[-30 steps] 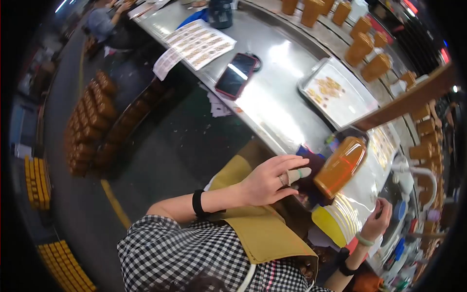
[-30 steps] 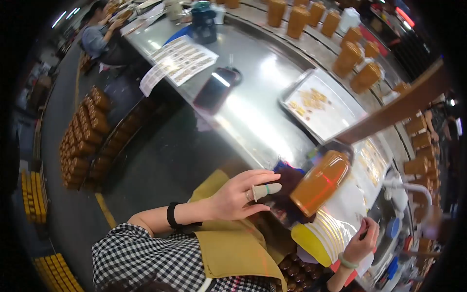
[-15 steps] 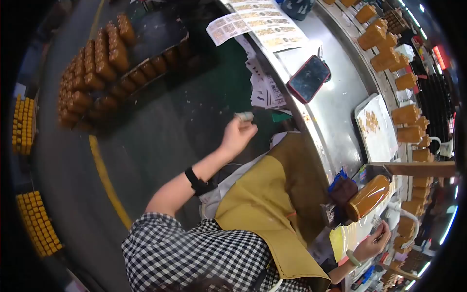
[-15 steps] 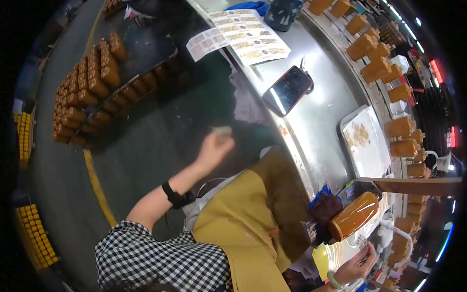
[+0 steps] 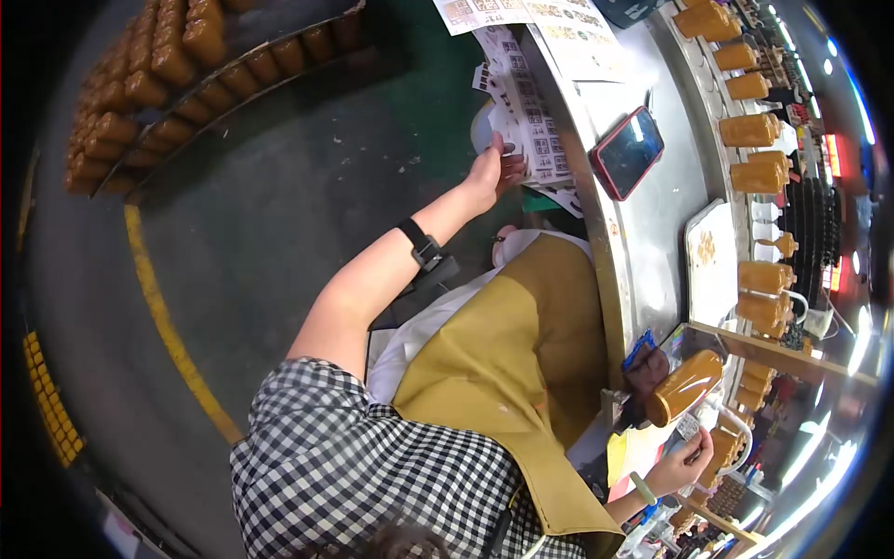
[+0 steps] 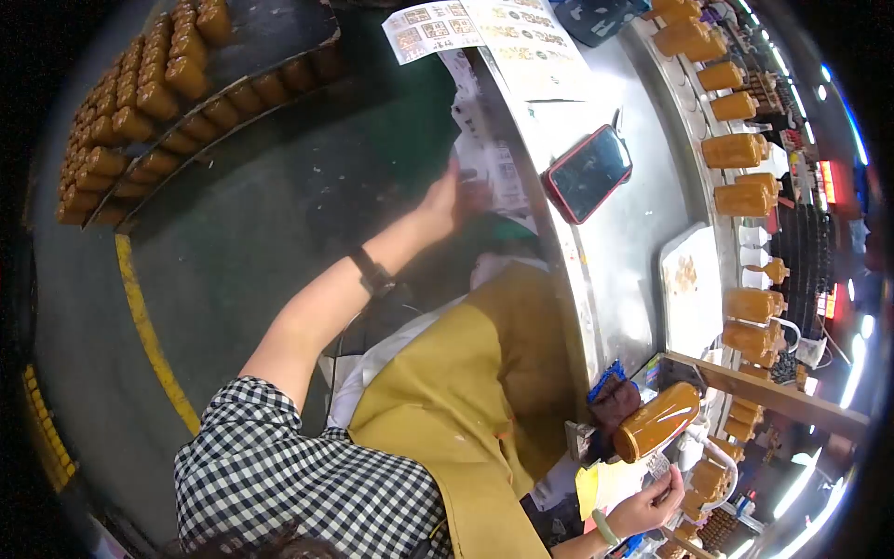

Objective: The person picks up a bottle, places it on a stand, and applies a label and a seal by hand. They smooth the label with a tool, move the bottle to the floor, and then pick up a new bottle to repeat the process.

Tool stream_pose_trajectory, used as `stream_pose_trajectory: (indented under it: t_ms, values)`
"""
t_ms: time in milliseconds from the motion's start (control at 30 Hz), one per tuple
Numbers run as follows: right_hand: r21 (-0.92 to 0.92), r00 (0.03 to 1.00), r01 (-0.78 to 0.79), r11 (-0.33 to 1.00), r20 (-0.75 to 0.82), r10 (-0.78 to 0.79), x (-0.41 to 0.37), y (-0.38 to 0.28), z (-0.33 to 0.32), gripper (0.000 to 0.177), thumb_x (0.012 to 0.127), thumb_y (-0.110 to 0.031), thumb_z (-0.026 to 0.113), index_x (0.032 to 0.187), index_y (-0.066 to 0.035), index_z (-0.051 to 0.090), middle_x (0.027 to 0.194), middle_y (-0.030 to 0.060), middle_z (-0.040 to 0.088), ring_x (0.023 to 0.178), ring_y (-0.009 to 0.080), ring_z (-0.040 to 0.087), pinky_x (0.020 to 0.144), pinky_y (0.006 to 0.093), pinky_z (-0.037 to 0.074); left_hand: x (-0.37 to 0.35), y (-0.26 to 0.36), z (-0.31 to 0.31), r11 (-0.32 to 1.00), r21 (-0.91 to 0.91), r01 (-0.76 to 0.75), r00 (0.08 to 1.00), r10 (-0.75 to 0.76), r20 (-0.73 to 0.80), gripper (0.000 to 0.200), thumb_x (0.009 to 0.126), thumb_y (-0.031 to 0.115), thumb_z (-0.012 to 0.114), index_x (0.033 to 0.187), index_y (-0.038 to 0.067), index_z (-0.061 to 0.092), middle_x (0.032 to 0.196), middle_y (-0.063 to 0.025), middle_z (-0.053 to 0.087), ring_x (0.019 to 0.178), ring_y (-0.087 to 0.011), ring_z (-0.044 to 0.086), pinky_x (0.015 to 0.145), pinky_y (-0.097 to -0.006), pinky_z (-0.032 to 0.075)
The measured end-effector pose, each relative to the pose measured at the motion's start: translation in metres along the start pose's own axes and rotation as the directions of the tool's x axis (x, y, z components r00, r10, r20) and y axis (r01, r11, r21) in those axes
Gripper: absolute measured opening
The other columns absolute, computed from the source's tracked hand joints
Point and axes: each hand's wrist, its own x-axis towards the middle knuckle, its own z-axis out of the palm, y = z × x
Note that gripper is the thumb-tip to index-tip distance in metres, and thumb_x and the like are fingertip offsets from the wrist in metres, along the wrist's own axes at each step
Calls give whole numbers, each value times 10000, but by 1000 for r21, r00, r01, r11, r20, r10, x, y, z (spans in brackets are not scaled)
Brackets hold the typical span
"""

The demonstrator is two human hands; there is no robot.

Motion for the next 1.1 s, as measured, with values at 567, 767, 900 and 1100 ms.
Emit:
stream_pose_trajectory:
  t_ms: [567, 767, 900, 1100]
  values:
    - [93, 1000, -7, 996, 26, 4, -6, -28, 12, 135, 1046, -77, 592, 1069, 32, 668, 1001, 116, 686, 906, 217, 645, 854, 351, 529, -2, -19, 44, 995, -96, -33, 989, 19, -149, 862, 942, 817, 411, 1255, 21, 512, 943, -39, 564, 849, -148, 575, 819, -294, 509]
    - [53, 1000, -6, 999, 15, 5, -8, -24, 14, 142, 1048, -92, 600, 1068, 32, 667, 991, 113, 680, 905, 208, 643, 832, 345, 533, 3, -21, 43, 1000, -10, -23, 996, 23, -82, 1050, 948, 813, 368, 1578, -18, 249, 1502, -238, 486, 1286, -348, 564, 1115, -484, 430]
    - [131, 1000, -30, 991, 13, 29, -9, -23, 15, 146, 1049, -99, 603, 1070, 30, 668, 985, 104, 673, 903, 198, 640, 829, 336, 532, 10, -25, 42, 999, -16, -39, 998, 38, -50, 1053, 953, 808, 364, 1591, -17, 216, 1519, -264, 456, 1312, -372, 546, 1129, -483, 422]
    - [140, 999, -42, 989, 16, 40, -11, -23, 17, 141, 1043, -103, 611, 1069, 21, 672, 979, 101, 675, 886, 203, 636, 807, 340, 524, 26, -24, 50, 985, -156, -69, 981, 39, -190, 715, 1022, 680, 447, 1260, 7, 484, 911, -38, 527, 704, -112, 487, 664, -290, 495]
